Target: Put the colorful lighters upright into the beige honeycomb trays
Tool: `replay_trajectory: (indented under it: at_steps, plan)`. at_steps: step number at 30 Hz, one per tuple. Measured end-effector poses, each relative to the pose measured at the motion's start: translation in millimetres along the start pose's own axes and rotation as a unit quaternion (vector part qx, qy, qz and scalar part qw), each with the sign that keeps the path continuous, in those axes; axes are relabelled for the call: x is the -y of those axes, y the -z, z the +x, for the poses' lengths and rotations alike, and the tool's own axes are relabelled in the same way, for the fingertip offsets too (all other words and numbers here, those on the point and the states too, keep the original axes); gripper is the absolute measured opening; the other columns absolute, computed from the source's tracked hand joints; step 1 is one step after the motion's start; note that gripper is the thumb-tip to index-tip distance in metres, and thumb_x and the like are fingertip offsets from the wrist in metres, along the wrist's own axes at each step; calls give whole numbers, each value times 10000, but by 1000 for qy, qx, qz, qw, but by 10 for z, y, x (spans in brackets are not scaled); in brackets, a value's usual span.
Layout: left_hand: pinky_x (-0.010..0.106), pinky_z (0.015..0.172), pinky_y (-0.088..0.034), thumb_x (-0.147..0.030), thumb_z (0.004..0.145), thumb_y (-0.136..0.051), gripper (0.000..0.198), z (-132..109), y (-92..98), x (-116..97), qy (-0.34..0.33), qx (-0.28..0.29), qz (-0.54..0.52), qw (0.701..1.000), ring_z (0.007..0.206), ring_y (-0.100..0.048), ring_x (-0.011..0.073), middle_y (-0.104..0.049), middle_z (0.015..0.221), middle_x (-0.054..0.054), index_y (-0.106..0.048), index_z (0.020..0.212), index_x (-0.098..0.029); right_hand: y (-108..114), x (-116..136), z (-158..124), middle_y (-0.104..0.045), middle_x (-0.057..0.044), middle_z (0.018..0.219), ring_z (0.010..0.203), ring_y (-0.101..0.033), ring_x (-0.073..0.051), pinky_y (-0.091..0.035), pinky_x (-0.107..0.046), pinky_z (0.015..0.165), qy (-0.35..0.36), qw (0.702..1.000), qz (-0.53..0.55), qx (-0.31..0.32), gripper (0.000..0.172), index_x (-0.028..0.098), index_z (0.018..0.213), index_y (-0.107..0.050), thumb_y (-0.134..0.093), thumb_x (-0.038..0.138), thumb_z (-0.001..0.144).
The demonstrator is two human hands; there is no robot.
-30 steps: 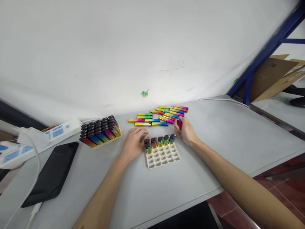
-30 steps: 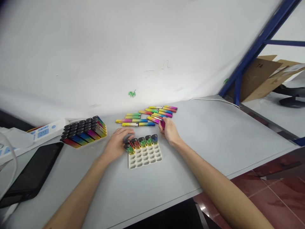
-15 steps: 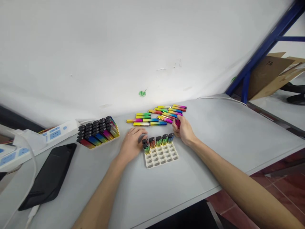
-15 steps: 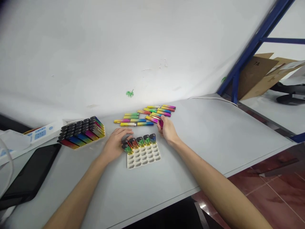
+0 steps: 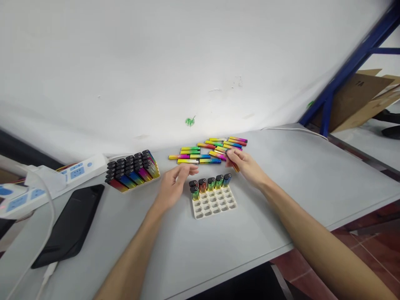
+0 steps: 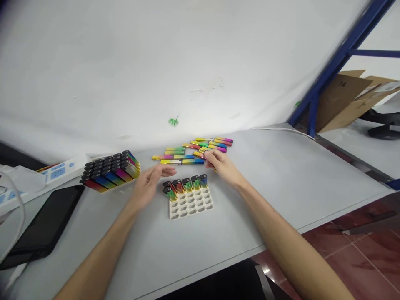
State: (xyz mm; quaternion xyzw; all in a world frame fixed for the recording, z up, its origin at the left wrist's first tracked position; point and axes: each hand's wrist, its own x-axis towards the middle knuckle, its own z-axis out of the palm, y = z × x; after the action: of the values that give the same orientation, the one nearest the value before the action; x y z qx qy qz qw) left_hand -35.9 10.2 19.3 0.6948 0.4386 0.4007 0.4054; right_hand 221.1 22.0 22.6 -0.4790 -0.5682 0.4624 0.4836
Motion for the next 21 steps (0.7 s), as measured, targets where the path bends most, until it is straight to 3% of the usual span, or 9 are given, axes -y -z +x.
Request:
replay_trajectory:
  at_steps: [2, 4, 6, 8, 10, 13, 17, 21]
  plan:
    - [396, 997, -469, -698, 914, -411, 624, -25, 37, -66, -15, 66, -64, 996, 1101, -645, 260, -714, 1140, 114, -645, 1190, -190, 91, 105, -26, -534, 27, 638, 604, -473, -111, -401, -262, 603, 42, 998, -42, 10, 377, 192, 727, -576, -647, 536, 865]
    - [411, 1056, -439, -723, 802, -587, 711, -42, 67, -121, -1, 151, -78, 985, 1226, -584, 291, -652, 1297, 118, -585, 1302, -219, 180, 193, -48, -558, 20, 646, 625, -513, -120, -433, -273, 622, 84, 996, -31, -10, 329, 195, 728, -605, -662, 485, 872]
    - [420, 1092, -416, -620, 681, -783, 793, -54, 76, -160, 57, 206, -41, 976, 1302, -531, 306, -591, 1400, 92, -553, 1349, -259, 235, 261, -77, -605, 11, 710, 649, -555, -129, -467, -281, 617, 130, 990, 8, -52, 240, 213, 814, -659, -686, 445, 865]
    - [425, 1075, -439, -494, 626, -863, 827, -62, 62, -179, 116, 234, -12, 965, 1268, -565, 302, -612, 1378, 68, -545, 1357, -275, 230, 316, -124, -637, 9, 783, 665, -587, -135, -494, -287, 602, 177, 980, 42, -78, 191, 247, 941, -683, -717, 409, 847]
    - [418, 1032, -477, -426, 622, -870, 827, -67, 38, -180, 144, 251, -12, 957, 1186, -625, 290, -663, 1301, 54, -535, 1361, -267, 153, 360, -193, -662, 4, 834, 700, -617, -147, -522, -304, 627, 219, 972, 35, -76, 205, 267, 993, -682, -745, 376, 831]
    - [393, 992, -496, -414, 612, -868, 818, -65, 19, -174, 144, 247, 2, 958, 1148, -640, 285, -681, 1258, 50, -541, 1341, -242, -56, 386, -311, -695, -17, 870, 799, -641, -181, -540, -353, 738, 292, 953, -72, -37, 222, 258, 946, -693, -807, 344, 776]
    - [373, 953, -482, -431, 629, -852, 682, -51, 25, -191, 118, 241, 49, 962, 1122, -620, 286, -682, 1194, 43, -603, 1228, -222, -338, 308, -407, -701, -42, 807, 857, -611, -219, -510, -389, 765, 390, 883, -259, 3, 221, 235, 880, -709, -822, 376, 753]
    - [330, 799, -490, -411, 666, -817, 525, -49, 14, -202, 118, 247, 58, 960, 953, -626, 243, -674, 1019, 17, -617, 1110, -214, -480, 177, -415, -719, -33, 782, 872, -601, -218, -461, -376, 745, 455, 827, -331, 14, 183, 209, 872, -693, -758, 374, 827]
